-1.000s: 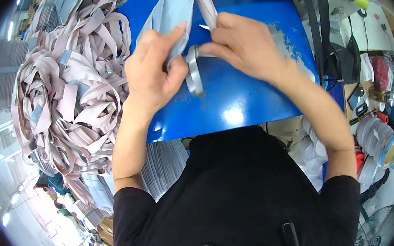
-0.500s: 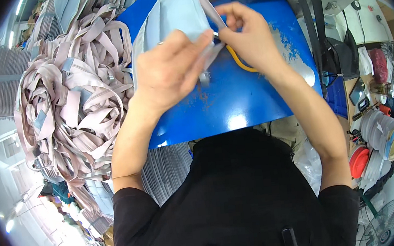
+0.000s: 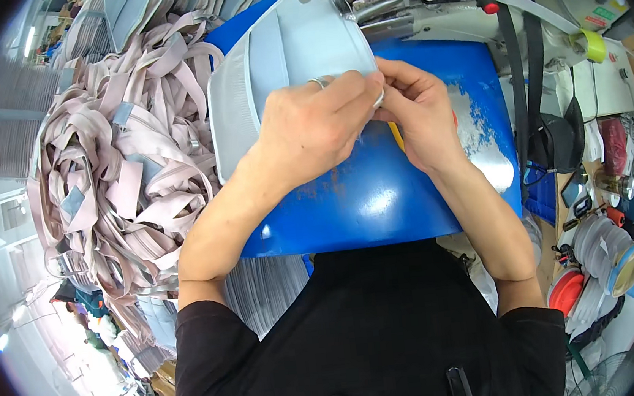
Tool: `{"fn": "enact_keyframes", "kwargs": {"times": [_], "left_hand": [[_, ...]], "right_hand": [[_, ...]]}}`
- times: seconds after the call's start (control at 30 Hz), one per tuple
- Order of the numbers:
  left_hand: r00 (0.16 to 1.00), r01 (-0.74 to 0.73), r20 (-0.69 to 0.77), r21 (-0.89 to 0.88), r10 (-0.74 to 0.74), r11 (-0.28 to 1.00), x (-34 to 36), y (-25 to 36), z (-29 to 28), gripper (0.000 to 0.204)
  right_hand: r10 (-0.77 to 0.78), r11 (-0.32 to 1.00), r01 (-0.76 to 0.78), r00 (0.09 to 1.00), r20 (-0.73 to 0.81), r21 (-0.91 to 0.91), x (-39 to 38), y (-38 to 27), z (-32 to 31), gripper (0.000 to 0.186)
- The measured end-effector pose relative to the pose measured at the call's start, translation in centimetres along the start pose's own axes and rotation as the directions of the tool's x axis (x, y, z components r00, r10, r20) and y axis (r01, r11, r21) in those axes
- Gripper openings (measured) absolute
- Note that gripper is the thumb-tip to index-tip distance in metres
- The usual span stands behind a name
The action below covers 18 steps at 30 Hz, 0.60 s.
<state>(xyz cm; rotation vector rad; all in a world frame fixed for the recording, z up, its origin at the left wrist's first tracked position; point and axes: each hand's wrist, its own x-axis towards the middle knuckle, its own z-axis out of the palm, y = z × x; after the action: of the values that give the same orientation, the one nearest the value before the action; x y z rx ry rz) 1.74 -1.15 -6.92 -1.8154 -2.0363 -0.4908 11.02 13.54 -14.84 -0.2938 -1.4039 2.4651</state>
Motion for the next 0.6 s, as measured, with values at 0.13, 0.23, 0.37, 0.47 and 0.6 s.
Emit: {"fn": "enact_keyframes", "kwargs": {"times": [0.13, 0.23, 0.37, 0.47, 0.6], "left_hand": [[1.0, 0.005, -0.002, -0.007, -0.005, 1.0, 1.1, -2.1, 0.4, 0.035], [0.999, 0.04, 0.014, 0.005, -0.04, 0.999, 1.9, -3.3, 0.4, 0.035], [0.988, 0.149, 0.038, -0.035, -0.148, 0.988, 2.5, -4.4, 0.8, 0.038], [0.978, 0.202, -0.027, -0.136, -0.208, 0.97, 1.8, -5.1, 1.3, 0.041], [0.971, 0.231, -0.071, 0.068, -0.226, 0.971, 1.0, -6.3, 0.4, 0.059]], "right_hand": [[-0.006, 0.992, 0.008, 1.0, -0.017, 0.124, 2.1, -0.5, 0.9, 0.03], [-0.001, 0.983, 0.027, 0.989, -0.145, 0.181, 3.2, -0.6, 1.9, 0.023], [0.01, 0.96, 0.088, 0.938, -0.347, 0.265, 4.5, -0.3, 3.4, 0.018], [-0.028, 0.956, 0.147, 0.908, -0.419, 0.254, 5.1, 0.0, 4.0, 0.018], [-0.076, 0.979, 0.153, 0.886, -0.457, 0.136, 4.8, -0.5, 4.3, 0.021]]}}
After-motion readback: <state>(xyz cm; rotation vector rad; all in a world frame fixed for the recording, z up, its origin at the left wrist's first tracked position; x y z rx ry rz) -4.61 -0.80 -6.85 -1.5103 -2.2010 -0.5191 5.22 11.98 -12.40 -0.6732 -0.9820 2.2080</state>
